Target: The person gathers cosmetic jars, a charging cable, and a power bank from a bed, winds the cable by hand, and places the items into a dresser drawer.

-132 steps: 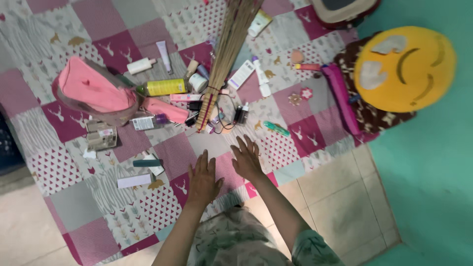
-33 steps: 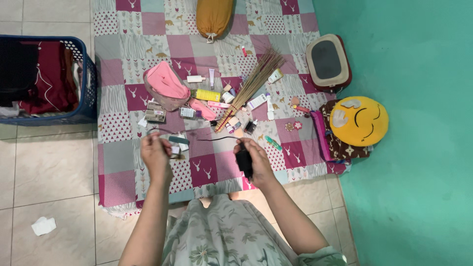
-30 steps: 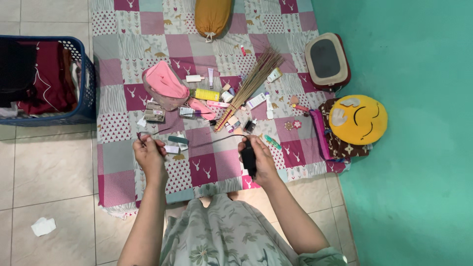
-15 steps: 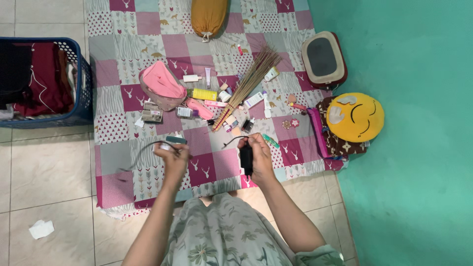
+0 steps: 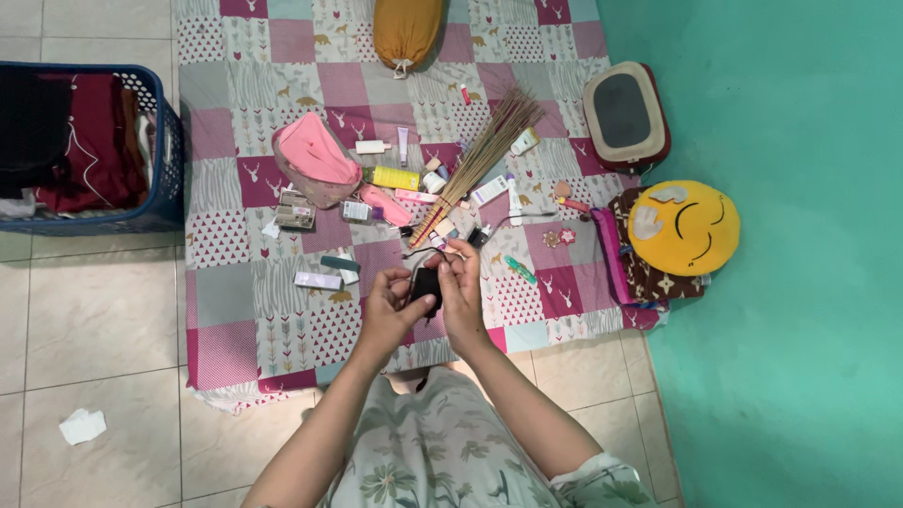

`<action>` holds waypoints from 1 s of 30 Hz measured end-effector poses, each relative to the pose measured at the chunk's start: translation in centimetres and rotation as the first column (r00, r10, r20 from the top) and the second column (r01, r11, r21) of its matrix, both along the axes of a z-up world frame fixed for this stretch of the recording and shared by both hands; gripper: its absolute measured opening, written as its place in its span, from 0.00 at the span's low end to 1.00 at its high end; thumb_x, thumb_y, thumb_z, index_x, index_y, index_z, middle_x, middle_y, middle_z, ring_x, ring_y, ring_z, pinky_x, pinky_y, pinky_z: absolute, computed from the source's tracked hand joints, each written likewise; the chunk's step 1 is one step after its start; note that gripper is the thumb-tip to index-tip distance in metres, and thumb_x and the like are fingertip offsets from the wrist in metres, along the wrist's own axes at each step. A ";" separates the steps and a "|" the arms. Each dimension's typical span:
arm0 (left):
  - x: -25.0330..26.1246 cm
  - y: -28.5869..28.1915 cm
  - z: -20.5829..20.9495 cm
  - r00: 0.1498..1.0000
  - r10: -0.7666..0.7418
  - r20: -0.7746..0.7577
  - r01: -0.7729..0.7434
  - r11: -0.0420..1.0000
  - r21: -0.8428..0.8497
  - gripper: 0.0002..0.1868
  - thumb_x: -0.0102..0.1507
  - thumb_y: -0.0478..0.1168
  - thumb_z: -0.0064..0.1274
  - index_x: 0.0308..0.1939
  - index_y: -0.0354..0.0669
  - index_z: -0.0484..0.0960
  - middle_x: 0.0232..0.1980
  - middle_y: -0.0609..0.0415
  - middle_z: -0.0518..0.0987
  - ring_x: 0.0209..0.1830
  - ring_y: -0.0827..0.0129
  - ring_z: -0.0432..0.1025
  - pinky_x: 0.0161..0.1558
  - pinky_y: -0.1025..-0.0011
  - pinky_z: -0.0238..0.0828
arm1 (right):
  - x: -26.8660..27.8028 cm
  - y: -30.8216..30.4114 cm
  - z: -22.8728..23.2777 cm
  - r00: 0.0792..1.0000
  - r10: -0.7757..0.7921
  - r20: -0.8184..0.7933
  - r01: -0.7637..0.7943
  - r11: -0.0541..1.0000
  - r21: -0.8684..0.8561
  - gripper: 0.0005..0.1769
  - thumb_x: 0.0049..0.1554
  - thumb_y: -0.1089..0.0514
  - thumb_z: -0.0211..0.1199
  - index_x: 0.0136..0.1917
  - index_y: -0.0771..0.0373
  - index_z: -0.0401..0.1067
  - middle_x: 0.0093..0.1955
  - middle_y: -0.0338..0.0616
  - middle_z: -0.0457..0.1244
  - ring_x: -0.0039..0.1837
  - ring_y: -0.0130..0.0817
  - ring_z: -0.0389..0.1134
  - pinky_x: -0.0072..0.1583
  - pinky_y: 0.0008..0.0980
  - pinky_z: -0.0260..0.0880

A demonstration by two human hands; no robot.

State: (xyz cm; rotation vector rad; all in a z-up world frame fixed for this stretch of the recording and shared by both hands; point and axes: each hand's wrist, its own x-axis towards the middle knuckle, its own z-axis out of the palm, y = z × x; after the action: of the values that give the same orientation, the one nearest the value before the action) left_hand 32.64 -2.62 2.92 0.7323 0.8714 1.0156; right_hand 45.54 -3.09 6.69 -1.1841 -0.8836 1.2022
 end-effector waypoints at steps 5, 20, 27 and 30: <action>-2.3 0.1 0.3 0.998 -0.038 0.049 0.038 0.999 -0.016 0.20 0.62 0.25 0.58 0.55 0.33 0.68 0.47 0.48 0.82 0.45 0.71 0.77 0.47 0.73 0.77 | 1.7 0.1 1.2 0.959 0.199 0.202 -0.208 0.978 0.022 0.20 0.66 0.62 0.47 0.70 0.64 0.64 0.62 0.45 0.62 0.65 0.32 0.63 0.68 0.32 0.63; -6.3 0.1 -0.4 0.990 -0.131 -0.046 0.133 0.990 0.038 0.22 0.57 0.24 0.63 0.56 0.34 0.83 0.48 0.59 0.76 0.47 0.76 0.73 0.49 0.74 0.73 | 0.5 0.8 2.4 0.829 0.336 0.448 -0.369 0.929 -0.016 0.16 0.67 0.59 0.51 0.66 0.65 0.69 0.56 0.43 0.67 0.60 0.30 0.68 0.64 0.30 0.67; -6.9 1.1 -0.6 0.999 0.007 0.046 -0.005 0.999 -0.035 0.20 0.58 0.27 0.63 0.55 0.37 0.83 0.45 0.60 0.83 0.43 0.78 0.74 0.48 0.77 0.73 | -1.0 -0.5 -3.3 0.910 0.361 0.206 -0.351 0.933 -0.083 0.23 0.72 0.49 0.47 0.70 0.67 0.67 0.63 0.43 0.66 0.64 0.24 0.65 0.67 0.27 0.64; -7.6 1.7 -1.0 0.999 0.038 0.012 -0.038 0.999 0.004 0.20 0.61 0.27 0.65 0.57 0.35 0.84 0.42 0.59 0.80 0.40 0.77 0.71 0.42 0.77 0.67 | -1.7 -1.3 -4.7 0.939 0.342 -0.039 -0.343 0.923 -0.172 0.24 0.70 0.48 0.48 0.71 0.66 0.68 0.59 0.40 0.67 0.58 0.24 0.67 0.63 0.28 0.68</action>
State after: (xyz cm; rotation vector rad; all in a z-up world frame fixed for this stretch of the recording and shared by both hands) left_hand 25.08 -0.93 1.89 0.7151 0.8760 1.0547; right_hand 43.79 -4.40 1.98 -1.1940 -1.0231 1.5954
